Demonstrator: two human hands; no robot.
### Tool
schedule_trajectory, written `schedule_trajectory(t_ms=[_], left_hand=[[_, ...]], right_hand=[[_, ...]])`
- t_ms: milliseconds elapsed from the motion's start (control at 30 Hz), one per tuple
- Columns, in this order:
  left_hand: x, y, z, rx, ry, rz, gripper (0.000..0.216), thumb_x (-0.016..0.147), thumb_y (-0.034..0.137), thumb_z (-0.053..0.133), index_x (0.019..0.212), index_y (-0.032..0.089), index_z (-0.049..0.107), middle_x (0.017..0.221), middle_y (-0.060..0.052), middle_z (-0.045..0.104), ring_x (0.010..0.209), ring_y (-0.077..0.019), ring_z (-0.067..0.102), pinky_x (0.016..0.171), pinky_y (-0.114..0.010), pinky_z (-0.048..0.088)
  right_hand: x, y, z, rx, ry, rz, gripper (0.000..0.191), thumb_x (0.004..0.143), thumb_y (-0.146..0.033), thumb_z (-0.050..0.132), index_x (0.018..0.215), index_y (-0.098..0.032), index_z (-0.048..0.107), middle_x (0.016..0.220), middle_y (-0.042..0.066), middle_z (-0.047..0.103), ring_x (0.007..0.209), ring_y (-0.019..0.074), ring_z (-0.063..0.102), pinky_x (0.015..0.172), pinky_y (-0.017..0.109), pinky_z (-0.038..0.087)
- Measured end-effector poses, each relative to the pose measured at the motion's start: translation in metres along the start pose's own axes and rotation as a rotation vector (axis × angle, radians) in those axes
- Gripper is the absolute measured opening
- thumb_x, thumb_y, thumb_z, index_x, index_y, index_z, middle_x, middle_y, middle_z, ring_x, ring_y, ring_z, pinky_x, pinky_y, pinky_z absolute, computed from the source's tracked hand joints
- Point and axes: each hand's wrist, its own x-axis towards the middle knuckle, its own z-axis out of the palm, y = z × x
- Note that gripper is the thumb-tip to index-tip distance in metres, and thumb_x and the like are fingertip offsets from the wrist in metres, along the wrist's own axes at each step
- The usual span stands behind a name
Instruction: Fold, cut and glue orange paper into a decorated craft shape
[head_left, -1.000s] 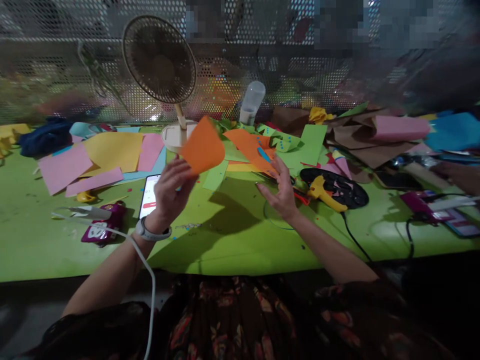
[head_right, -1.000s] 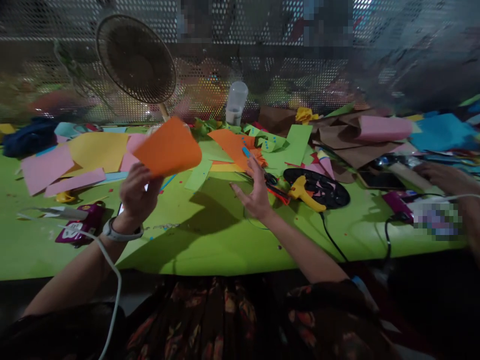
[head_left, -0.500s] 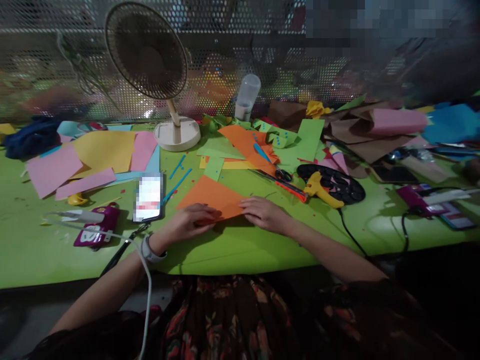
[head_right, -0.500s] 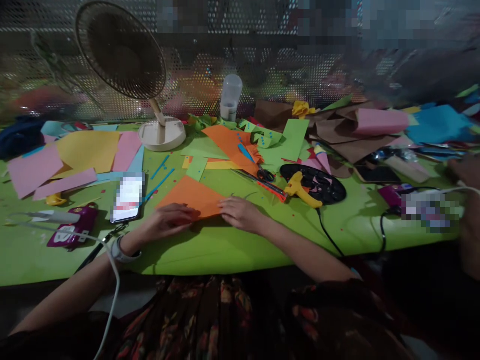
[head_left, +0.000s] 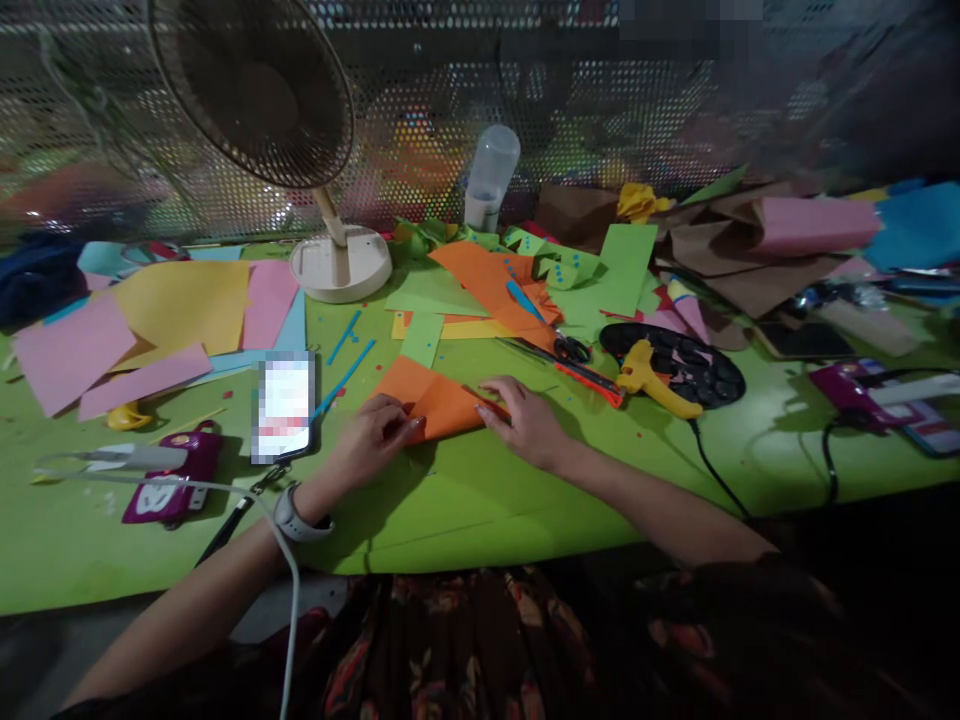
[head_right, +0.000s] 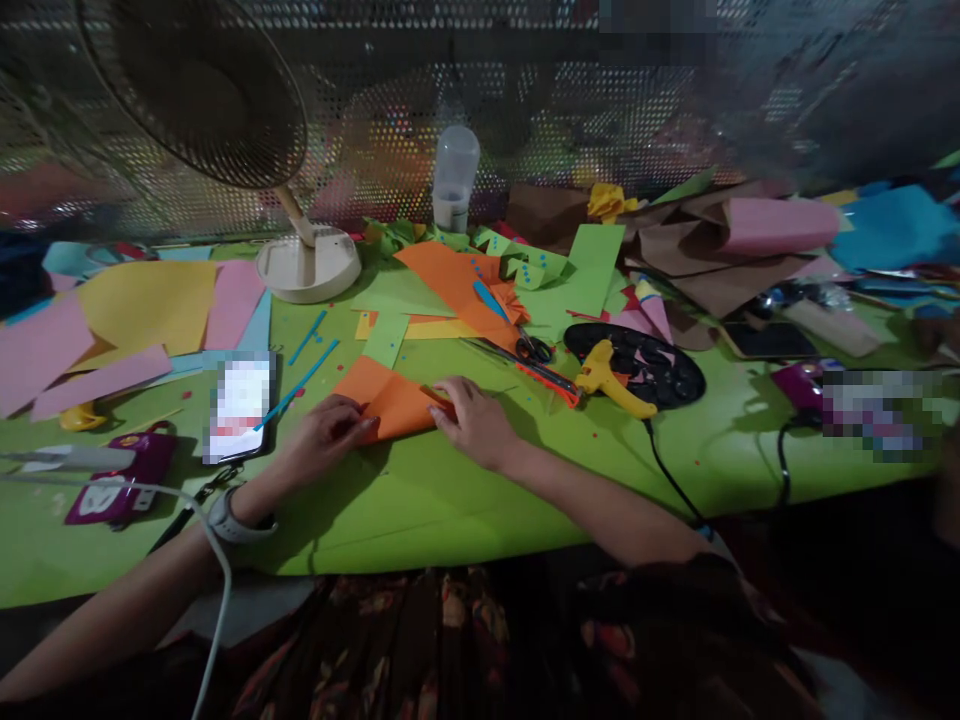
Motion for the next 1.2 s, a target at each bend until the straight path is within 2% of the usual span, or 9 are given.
schedule_trajectory(t_ms=[100,167,233,300,400,667,1033,1200], left_hand=[[0.004,0.0,0.0,0.039,0.004,-0.015,0.031,0.094,0.037,0.052,0.069,0.019,0.058,0.085,-0.007,0.06,0.075,-0.0171,0.058,0.067,-0.031,0.046],[0.005,0.0,0.0,0.063,0.015,-0.028,0.031,0.094,0.035,0.051,0.068,0.019,0.057,0.081,-0.005,0.059,0.071,-0.0158,0.056,0.064,-0.029,0.044],[0.005,0.0,0.0,0.085,0.023,-0.039,0.03,0.093,0.035,0.052,0.069,0.019,0.057,0.079,-0.004,0.057,0.069,-0.015,0.056,0.063,-0.029,0.042],[0.005,0.002,-0.001,0.104,0.035,-0.06,0.028,0.092,0.036,0.054,0.07,0.019,0.058,0.078,-0.004,0.056,0.068,-0.0148,0.056,0.063,-0.029,0.042],[0.006,0.005,-0.002,0.126,0.056,-0.11,0.028,0.091,0.038,0.055,0.071,0.019,0.059,0.078,-0.004,0.057,0.066,-0.0152,0.056,0.061,-0.03,0.041],[0.01,0.007,-0.004,0.093,0.046,-0.159,0.028,0.091,0.036,0.055,0.069,0.02,0.058,0.077,-0.005,0.058,0.066,-0.0155,0.056,0.06,-0.031,0.04],[0.011,0.005,-0.005,0.084,0.04,-0.237,0.03,0.09,0.041,0.056,0.069,0.019,0.059,0.077,-0.003,0.058,0.062,-0.0135,0.054,0.058,-0.029,0.038],[0.014,0.006,-0.006,0.094,0.018,-0.264,0.032,0.089,0.043,0.056,0.068,0.02,0.059,0.076,-0.004,0.058,0.063,-0.0143,0.054,0.057,-0.03,0.037]], right_hand=[[-0.006,-0.006,0.001,-0.178,-0.009,-0.27,0.047,0.098,-0.035,0.046,0.14,-0.013,0.045,0.147,0.017,0.047,0.139,0.0265,0.04,0.112,0.049,0.037],[-0.012,-0.008,0.006,-0.228,-0.11,-0.416,0.057,0.098,-0.041,0.045,0.147,-0.011,0.037,0.153,0.016,0.039,0.147,0.0247,0.026,0.118,0.048,0.027],[-0.017,-0.009,0.012,-0.248,-0.207,-0.468,0.068,0.098,-0.051,0.041,0.149,-0.008,0.032,0.156,0.015,0.035,0.149,0.025,0.021,0.12,0.048,0.023],[-0.02,-0.007,0.019,-0.258,-0.275,-0.459,0.076,0.096,-0.059,0.037,0.149,-0.005,0.031,0.157,0.015,0.032,0.149,0.0264,0.019,0.121,0.048,0.021],[-0.02,-0.005,0.024,-0.258,-0.326,-0.41,0.079,0.096,-0.061,0.033,0.151,-0.005,0.026,0.158,0.015,0.028,0.15,0.0259,0.015,0.122,0.048,0.017],[-0.015,-0.006,0.022,-0.241,-0.36,-0.389,0.083,0.095,-0.064,0.032,0.154,-0.008,0.019,0.161,0.013,0.02,0.151,0.0251,0.005,0.123,0.048,0.014],[-0.015,-0.007,0.022,-0.209,-0.401,-0.334,0.085,0.093,-0.066,0.036,0.155,-0.011,0.016,0.16,0.014,0.022,0.15,0.0275,0.013,0.121,0.05,0.02],[-0.016,-0.007,0.022,-0.182,-0.415,-0.338,0.083,0.095,-0.063,0.037,0.155,-0.009,0.018,0.159,0.015,0.024,0.15,0.0263,0.014,0.122,0.049,0.019]])
